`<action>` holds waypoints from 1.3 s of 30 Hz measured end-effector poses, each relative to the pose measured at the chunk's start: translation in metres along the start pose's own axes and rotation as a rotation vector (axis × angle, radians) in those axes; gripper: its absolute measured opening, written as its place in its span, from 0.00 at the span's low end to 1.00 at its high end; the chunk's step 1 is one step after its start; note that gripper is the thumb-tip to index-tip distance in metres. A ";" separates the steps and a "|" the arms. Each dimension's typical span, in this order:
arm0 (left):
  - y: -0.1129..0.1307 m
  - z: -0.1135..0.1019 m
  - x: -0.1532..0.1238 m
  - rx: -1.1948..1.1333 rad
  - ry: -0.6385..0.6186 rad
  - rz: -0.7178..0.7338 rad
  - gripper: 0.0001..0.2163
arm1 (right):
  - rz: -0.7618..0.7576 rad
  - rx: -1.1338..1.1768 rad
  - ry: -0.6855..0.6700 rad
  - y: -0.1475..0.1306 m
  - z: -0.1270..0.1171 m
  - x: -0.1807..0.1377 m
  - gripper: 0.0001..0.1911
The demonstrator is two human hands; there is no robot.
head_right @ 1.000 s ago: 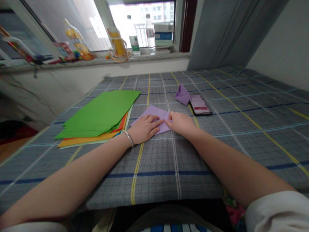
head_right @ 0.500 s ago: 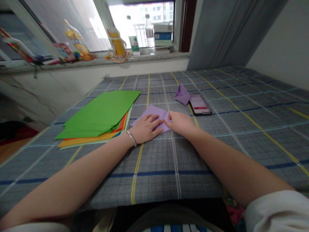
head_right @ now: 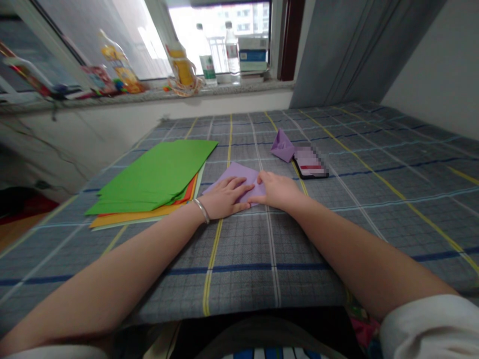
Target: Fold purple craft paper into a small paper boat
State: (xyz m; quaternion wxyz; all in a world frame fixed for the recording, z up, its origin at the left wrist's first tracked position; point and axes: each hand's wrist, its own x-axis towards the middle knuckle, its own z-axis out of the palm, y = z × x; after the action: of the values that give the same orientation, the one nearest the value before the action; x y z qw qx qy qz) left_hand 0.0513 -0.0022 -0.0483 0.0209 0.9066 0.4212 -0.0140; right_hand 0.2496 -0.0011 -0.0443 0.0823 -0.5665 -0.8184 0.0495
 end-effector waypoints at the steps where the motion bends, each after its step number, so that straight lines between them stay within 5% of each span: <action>1: -0.002 -0.001 0.000 -0.001 -0.016 0.013 0.30 | -0.002 0.004 0.000 0.001 0.000 0.001 0.28; 21: -0.020 -0.015 0.003 -0.060 -0.179 0.027 0.37 | 0.073 -0.048 -0.079 0.006 -0.010 0.002 0.33; 39: -0.022 -0.015 -0.004 -0.114 -0.132 0.038 0.37 | 0.308 -0.213 -0.262 0.039 -0.026 0.002 0.34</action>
State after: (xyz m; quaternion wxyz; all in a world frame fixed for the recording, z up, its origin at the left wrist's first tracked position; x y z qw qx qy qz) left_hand 0.0319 0.0093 -0.0341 0.1005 0.9089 0.4016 -0.0494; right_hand 0.2892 0.0145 -0.0257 -0.0933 -0.6790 -0.7266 0.0478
